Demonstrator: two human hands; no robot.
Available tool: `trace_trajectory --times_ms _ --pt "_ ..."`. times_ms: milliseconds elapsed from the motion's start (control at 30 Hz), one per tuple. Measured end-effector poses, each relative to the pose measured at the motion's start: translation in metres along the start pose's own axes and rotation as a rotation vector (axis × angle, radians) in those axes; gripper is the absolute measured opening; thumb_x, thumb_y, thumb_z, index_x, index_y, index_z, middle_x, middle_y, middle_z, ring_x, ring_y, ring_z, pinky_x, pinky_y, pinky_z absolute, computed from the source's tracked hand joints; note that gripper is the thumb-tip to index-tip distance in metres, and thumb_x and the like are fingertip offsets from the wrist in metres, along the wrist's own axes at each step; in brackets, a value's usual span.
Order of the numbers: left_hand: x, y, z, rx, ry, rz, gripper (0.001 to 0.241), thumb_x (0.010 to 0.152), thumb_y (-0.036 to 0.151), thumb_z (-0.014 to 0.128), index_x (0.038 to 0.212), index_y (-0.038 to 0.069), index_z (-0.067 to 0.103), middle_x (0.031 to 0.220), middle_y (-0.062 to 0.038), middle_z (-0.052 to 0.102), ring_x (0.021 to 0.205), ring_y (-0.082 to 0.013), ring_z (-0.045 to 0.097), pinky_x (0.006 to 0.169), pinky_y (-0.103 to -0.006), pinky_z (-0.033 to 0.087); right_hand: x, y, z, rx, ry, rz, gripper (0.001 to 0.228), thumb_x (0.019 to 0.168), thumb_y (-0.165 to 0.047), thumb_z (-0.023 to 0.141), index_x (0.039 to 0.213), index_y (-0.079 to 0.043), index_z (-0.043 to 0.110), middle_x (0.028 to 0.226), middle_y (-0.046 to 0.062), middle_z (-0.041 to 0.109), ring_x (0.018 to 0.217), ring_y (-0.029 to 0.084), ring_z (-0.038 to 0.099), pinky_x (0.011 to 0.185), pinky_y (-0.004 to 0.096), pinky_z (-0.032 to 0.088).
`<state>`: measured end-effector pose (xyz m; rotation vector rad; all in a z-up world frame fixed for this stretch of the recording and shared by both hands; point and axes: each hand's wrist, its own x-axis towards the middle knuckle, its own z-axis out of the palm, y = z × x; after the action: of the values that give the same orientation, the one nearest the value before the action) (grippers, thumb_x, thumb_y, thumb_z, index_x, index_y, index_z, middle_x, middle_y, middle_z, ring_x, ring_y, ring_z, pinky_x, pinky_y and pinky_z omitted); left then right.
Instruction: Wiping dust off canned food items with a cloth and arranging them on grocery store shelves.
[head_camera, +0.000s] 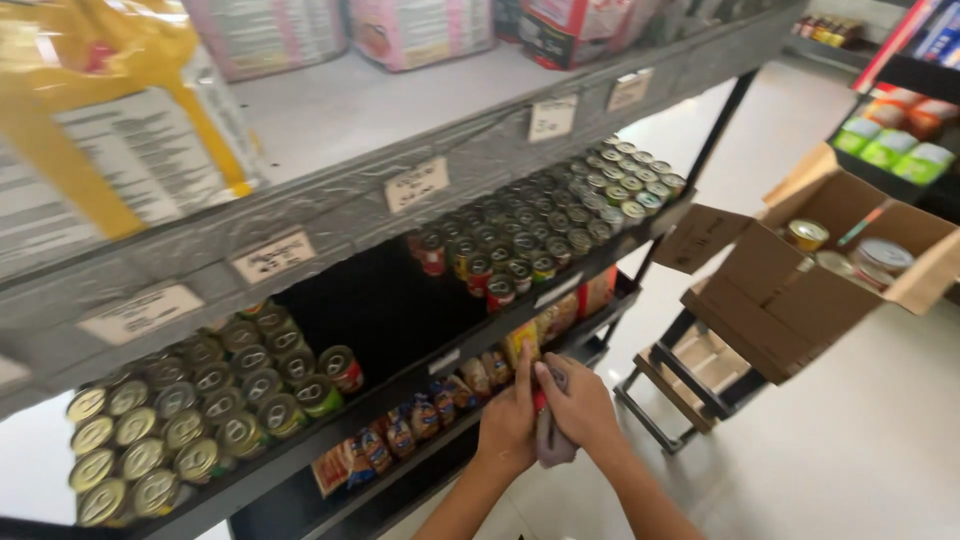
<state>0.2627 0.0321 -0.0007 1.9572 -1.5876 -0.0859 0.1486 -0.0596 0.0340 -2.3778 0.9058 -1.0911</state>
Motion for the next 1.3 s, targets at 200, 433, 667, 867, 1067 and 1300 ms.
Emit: trace_trajectory --times_ms 200,433,667,867,1067,1300 --pt "-0.003 0.034 -0.002 -0.203 -0.085 0.096 0.121 0.076 0.034 0.084 0.164 0.001 0.007 0.087 -0.017 0.072 0.077 -0.0370 0.070 0.067 -0.0475 0.057 -0.015 0.062 -0.002 0.394 -0.281 0.586 0.053 0.098 -0.042 0.063 0.078 0.007 0.064 0.066 0.020 0.065 0.061 0.024 0.052 0.059 0.042 0.046" --pt "-0.009 0.002 0.075 -0.331 -0.217 -0.030 0.122 0.069 0.034 0.083 0.159 0.003 0.007 0.093 -0.017 0.073 0.076 -0.0423 0.070 0.069 -0.0503 0.056 -0.025 0.000 -0.052 0.098 0.164 -0.133 0.029 0.099 -0.027 0.066 0.094 0.001 0.064 0.087 0.019 0.060 0.076 0.036 0.057 0.066 0.041 0.047" --pt "-0.004 0.063 0.022 -0.238 -0.485 0.045 0.093 0.078 0.036 0.080 0.145 0.003 0.026 0.093 -0.017 0.073 0.085 -0.0399 0.071 0.076 -0.0473 0.058 -0.046 0.057 -0.050 0.110 -0.097 0.270 0.031 0.097 -0.033 0.068 0.091 -0.003 0.073 0.078 0.015 0.065 0.068 0.029 0.062 0.064 0.039 0.050" --pt "-0.012 0.054 0.082 -0.976 -0.337 0.025 0.088 0.079 0.024 0.083 0.146 0.000 0.031 0.102 -0.014 0.072 0.094 -0.0313 0.071 0.086 -0.0403 0.058 -0.073 0.107 -0.061 0.583 0.309 0.611 0.035 0.103 -0.037 0.065 0.112 -0.003 0.070 0.098 0.010 0.071 0.087 0.015 0.063 0.077 0.032 0.052" --pt "0.017 0.066 0.103 -1.660 -0.276 -0.547 0.052 0.093 0.039 0.057 0.136 0.011 0.051 0.114 0.000 0.072 0.102 -0.0127 0.071 0.088 -0.0284 0.058 -0.061 0.003 -0.074 0.233 0.321 -0.028 0.041 0.098 -0.027 0.065 0.130 -0.002 0.061 0.131 0.021 0.064 0.120 0.036 0.062 0.106 0.043 0.047" --pt "0.015 0.080 0.109 -1.866 -0.541 -0.833 0.055 0.103 0.058 0.052 0.110 0.006 0.067 0.094 -0.008 0.072 0.083 -0.0201 0.070 0.068 -0.0319 0.057 -0.111 0.071 -0.063 0.176 0.225 -0.285 0.035 0.102 -0.028 0.061 0.080 -0.002 0.070 0.091 0.010 0.071 0.091 0.029 0.073 0.095 0.045 0.062"
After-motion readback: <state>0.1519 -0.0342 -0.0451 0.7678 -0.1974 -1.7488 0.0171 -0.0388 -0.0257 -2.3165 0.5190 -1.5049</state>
